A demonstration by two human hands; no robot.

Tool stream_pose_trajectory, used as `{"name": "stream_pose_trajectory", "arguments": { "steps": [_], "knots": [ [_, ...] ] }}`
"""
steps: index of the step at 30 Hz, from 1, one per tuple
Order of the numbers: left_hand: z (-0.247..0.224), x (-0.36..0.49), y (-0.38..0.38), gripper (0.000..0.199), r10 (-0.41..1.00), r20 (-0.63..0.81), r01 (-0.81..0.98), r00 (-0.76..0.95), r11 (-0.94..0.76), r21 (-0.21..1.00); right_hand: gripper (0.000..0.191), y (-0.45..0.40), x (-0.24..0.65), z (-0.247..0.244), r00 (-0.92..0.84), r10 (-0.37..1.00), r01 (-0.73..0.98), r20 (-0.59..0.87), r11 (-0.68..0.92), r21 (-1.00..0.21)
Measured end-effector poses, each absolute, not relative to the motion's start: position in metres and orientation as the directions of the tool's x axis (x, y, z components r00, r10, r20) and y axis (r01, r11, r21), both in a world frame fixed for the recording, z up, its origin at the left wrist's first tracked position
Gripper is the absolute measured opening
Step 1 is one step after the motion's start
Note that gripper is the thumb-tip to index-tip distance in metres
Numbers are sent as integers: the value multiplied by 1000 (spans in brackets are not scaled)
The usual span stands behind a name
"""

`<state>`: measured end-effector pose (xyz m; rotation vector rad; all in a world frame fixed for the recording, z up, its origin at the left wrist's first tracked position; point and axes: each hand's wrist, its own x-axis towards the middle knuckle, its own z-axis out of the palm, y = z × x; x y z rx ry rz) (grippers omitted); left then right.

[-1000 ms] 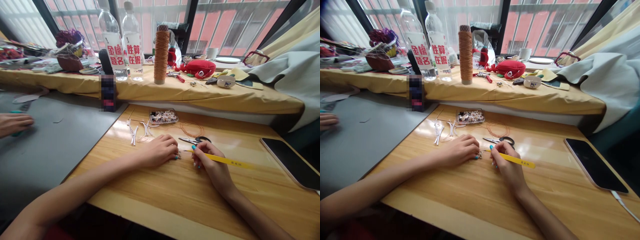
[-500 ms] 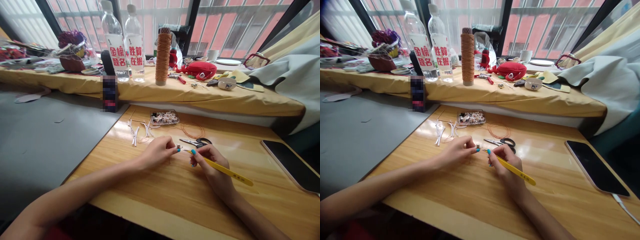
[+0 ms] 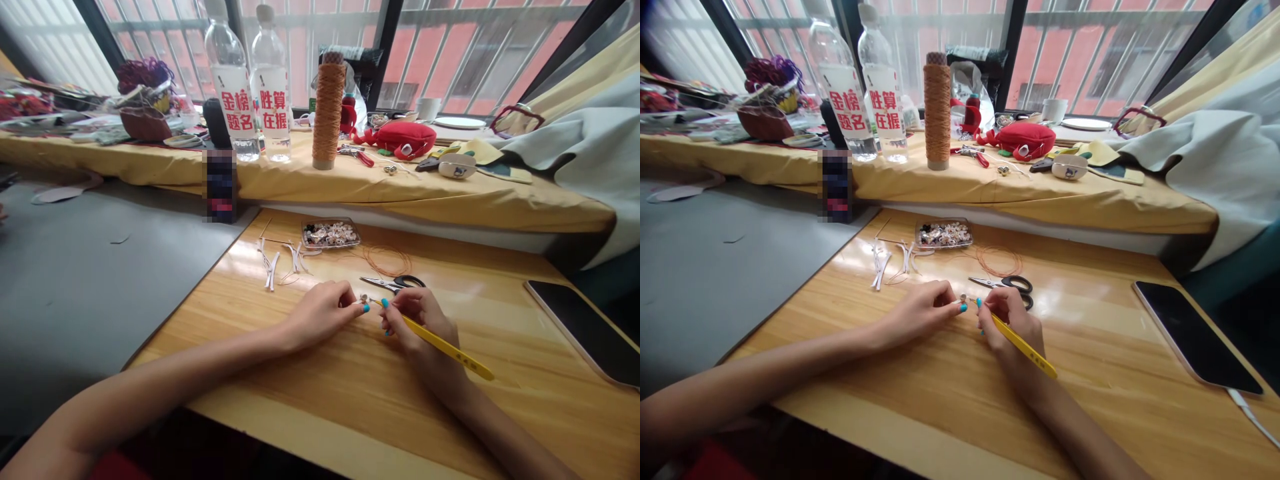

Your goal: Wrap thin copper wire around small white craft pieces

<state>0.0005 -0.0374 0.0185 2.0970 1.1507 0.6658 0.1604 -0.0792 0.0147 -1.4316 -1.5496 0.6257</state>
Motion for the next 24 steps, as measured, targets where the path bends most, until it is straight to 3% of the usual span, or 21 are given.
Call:
{"name": "stream_pose_trajectory", "arguments": {
  "steps": [6, 12, 24],
  "knots": [
    [22, 1, -37, 28, 802, 181, 547, 569, -534, 645, 12, -81, 157, 13, 122, 918, 602, 378, 235, -763],
    [20, 1, -38, 24, 754, 224, 537, 617, -612, 580, 9, -80, 160, 11, 44, 931, 657, 364, 247, -712],
    [18, 1, -38, 27, 746, 193, 552, 638, -617, 561, 4, -84, 157, 11, 22, 908, 722, 419, 275, -634]
  ]
}}
